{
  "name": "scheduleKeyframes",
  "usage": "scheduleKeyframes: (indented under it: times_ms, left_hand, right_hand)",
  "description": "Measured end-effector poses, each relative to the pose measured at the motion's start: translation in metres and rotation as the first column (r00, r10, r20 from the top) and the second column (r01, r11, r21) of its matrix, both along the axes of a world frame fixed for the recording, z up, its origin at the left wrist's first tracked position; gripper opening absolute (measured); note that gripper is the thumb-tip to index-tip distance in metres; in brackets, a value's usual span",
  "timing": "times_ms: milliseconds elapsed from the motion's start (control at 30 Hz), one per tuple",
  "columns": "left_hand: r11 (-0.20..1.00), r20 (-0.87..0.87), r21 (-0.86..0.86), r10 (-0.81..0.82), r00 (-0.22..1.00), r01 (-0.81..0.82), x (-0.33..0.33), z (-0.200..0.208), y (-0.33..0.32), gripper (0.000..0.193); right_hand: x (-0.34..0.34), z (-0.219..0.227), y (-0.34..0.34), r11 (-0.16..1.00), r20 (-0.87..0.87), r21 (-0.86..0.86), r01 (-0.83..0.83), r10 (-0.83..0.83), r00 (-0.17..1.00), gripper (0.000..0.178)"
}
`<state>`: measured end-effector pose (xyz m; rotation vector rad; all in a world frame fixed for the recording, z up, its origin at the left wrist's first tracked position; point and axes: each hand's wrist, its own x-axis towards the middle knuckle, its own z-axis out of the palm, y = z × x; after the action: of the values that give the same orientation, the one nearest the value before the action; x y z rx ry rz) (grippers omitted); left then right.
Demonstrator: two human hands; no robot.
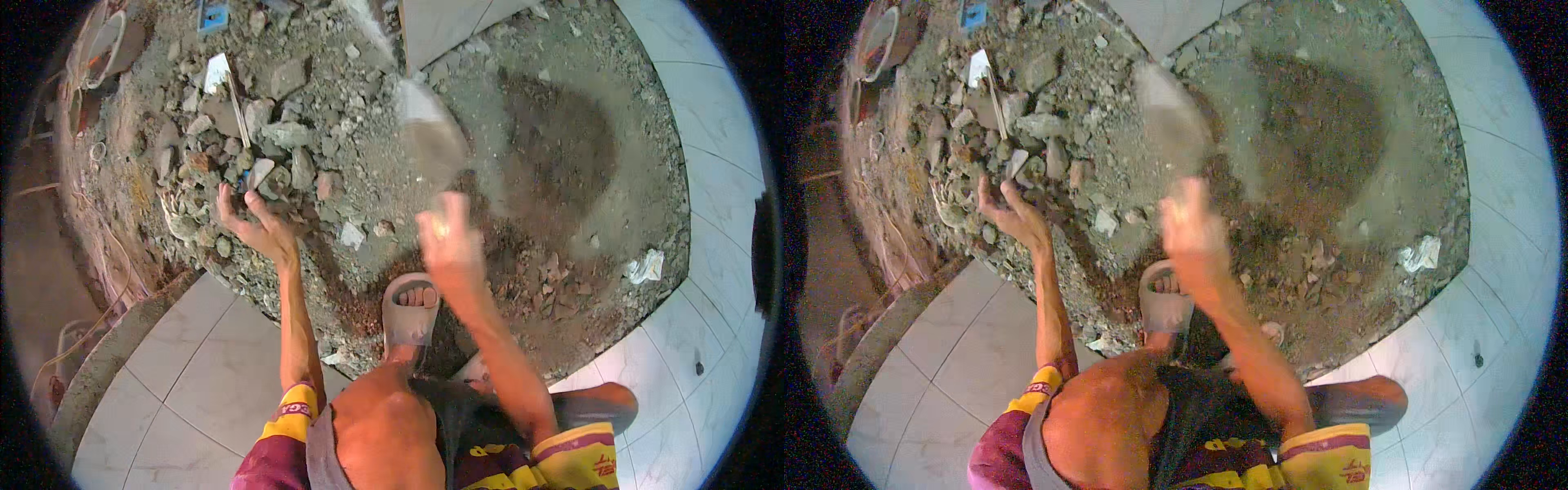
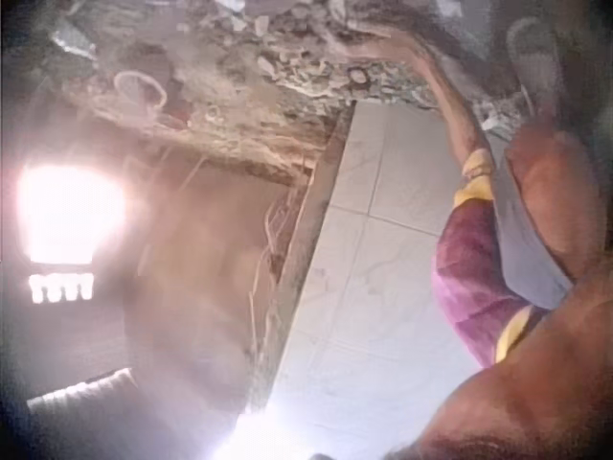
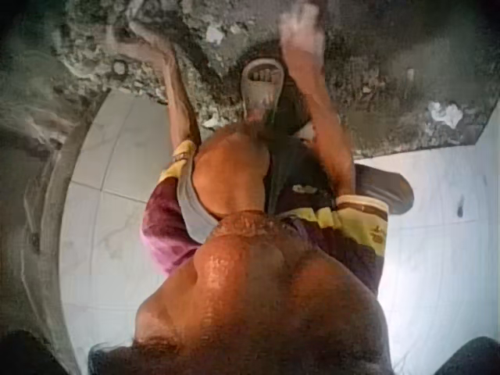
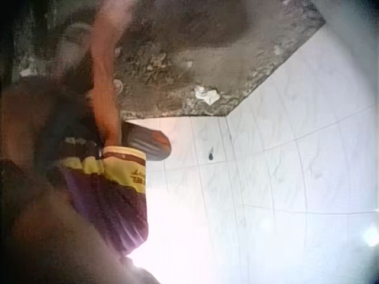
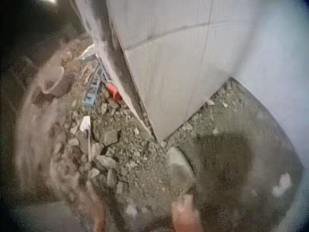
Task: The person prepares a section of a floor for tiling by removing debris with a trowel and securing a PVC drain pipe into the gravel base using a hammer and trowel.
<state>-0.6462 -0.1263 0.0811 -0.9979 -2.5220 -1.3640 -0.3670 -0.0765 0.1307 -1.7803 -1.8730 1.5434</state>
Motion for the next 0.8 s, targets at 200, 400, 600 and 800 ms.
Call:
scheduleKeyframes:
  times_ms: [200,400,600,800]
  left_hand:
    - [0.99,-0.026,-0.04,-0.135,0.99,0.134,0.045,-0.024,0.011,0.043]
    - [0.91,-0.221,-0.284,-0.368,0.903,0.302,0.068,-0.031,-0.004,0.043]
    - [0.865,-0.192,-0.395,-0.408,0.892,0.311,0.077,-0.049,0.005,0.04]
    - [0.909,-0.211,-0.306,-0.356,0.91,0.284,0.046,-0.049,-0.002,0.028]
  right_hand:
    - [0.026,-0.044,-0.026,0.963,0.139,0.263,-0.064,0.028,0.99,0.03]
    - [0.068,-0.028,-0.008,0.988,0.192,0.091,-0.126,0.106,0.976,0.029]
    - [0.059,-0.027,-0.058,0.995,0.116,0.091,0.039,-0.05,0.992,0.03]
    - [0.089,-0.013,-0.037,0.993,0.146,-0.115,0.019,-0.002,0.989,0.027]
